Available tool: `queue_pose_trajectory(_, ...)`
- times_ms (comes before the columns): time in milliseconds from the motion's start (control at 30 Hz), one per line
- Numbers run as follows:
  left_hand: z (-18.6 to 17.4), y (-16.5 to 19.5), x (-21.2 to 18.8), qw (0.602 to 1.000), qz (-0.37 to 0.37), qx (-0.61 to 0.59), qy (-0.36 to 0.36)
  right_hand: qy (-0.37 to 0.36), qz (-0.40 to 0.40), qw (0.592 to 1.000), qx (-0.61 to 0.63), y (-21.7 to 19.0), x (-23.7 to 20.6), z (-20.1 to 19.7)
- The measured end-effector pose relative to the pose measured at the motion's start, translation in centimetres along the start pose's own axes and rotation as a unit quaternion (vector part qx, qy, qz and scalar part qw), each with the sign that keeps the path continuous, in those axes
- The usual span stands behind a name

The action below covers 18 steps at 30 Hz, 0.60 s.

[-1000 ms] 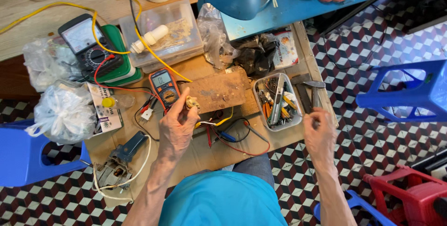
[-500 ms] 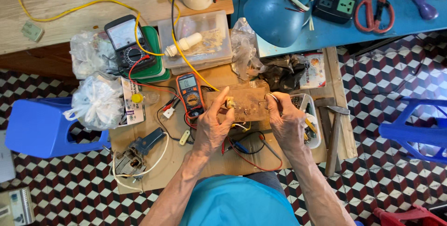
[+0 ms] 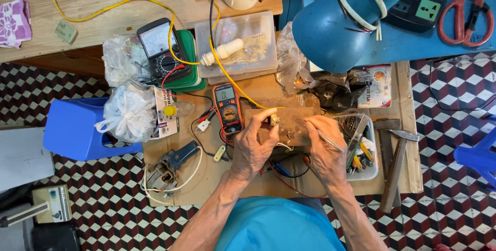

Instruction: The person sits at a workbench repairing a lamp holder. They unscrew and open the holder with a screwdriver, strip and twist the ends of electrical wires by hand, thread the wires into the holder's terminals, and reassemble the holder's parts, tightening the connections.

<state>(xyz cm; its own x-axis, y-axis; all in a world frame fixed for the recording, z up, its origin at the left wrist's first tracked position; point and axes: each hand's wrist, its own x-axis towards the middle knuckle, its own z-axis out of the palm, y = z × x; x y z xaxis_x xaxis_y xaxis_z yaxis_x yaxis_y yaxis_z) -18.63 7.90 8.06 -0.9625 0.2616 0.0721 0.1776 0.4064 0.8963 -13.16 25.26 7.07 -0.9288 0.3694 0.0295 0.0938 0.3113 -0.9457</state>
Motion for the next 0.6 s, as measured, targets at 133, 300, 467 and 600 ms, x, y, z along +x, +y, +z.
queue_pose_trajectory(133, 0.8, 0.0, 0.4, 0.998, -0.062, -0.012, -0.014, 0.02, 0.048, 0.982, 0.179, -2.3, -0.3, 0.5)
queue_pose_trajectory(300, 1.7, 0.8, 1.3, 0.997, 0.055, -0.027, 0.036, 0.035, 0.096, 0.961, 0.257, -3.7, 0.2, 1.2)
queue_pose_trajectory(467, 1.9, 1.0, 1.6, 0.999, -0.026, -0.02, 0.011, 0.034, 0.067, 0.965, 0.25, -3.6, 0.2, 1.6)
queue_pose_trajectory(600, 1.8, 1.0, 1.7, 0.994, 0.084, -0.045, 0.055, 0.023, 0.068, 0.962, 0.264, -3.4, 0.2, 1.4)
